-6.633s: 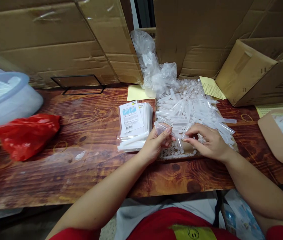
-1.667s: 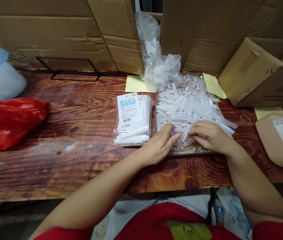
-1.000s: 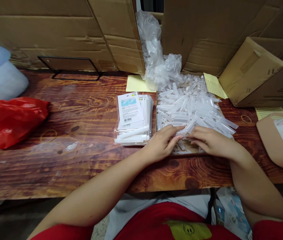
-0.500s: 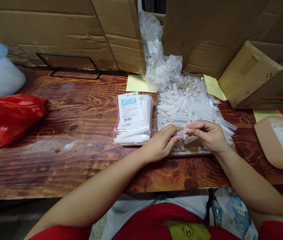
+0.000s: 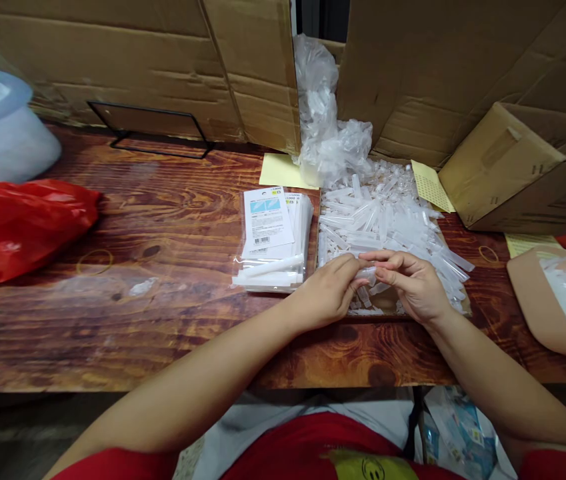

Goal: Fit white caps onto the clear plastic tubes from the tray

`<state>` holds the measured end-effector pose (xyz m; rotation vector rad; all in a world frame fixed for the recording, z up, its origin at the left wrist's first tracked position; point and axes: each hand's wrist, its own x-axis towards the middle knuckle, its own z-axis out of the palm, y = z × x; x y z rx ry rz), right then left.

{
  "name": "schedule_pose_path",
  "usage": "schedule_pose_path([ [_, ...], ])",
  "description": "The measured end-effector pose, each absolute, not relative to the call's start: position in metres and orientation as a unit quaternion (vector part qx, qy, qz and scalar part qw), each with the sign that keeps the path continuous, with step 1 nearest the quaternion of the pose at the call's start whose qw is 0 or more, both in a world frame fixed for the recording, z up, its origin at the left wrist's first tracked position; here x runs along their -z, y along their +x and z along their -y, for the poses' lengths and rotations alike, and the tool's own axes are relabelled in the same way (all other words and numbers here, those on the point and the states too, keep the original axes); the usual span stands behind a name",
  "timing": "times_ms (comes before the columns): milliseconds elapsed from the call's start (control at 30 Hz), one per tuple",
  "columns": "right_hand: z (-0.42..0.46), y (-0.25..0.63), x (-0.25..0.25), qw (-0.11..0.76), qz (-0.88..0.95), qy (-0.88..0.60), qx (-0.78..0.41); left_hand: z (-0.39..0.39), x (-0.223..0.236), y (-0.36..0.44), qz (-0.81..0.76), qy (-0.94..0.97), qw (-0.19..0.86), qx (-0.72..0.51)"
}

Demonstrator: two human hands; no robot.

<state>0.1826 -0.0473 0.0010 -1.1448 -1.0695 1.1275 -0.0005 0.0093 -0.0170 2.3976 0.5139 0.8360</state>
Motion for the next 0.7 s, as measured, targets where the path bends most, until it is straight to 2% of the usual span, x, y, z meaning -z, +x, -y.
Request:
schedule_pose_path([
  [167,0.047,0.191,-0.012,0.542,0.5,-0.491,-0.464,-0.005,0.013,0.007,-0.175,0.892,0.227,-0.349],
  [267,0.052,0.215,-0.03,0.471,0.617,-0.515,-0.364,-0.003,0.009,0.009,-0.164,0.895,0.207,-0.36],
  [367,0.06,0.244,-0.043,0.351,0.71,-0.568,-0.223,-0.003,0.008,0.005,-0.191,0.892,0.209,-0.352],
  [567,0.057,0.26,-0.028,0.052,0.725,-0.672,-0.139,-0.01,0.015,-0.001,-0.228,0.889,0.232,-0.322],
  [633,0.053,0.253,-0.018,-0.008,0.714,-0.691,-0.112,-0.012,0.019,0.0,-0.226,0.893,0.233,-0.311],
  [700,0.05,0.245,-0.011,-0.024,0.725,-0.682,-0.098,-0.013,0.022,0.002,-0.224,0.895,0.242,-0.3],
])
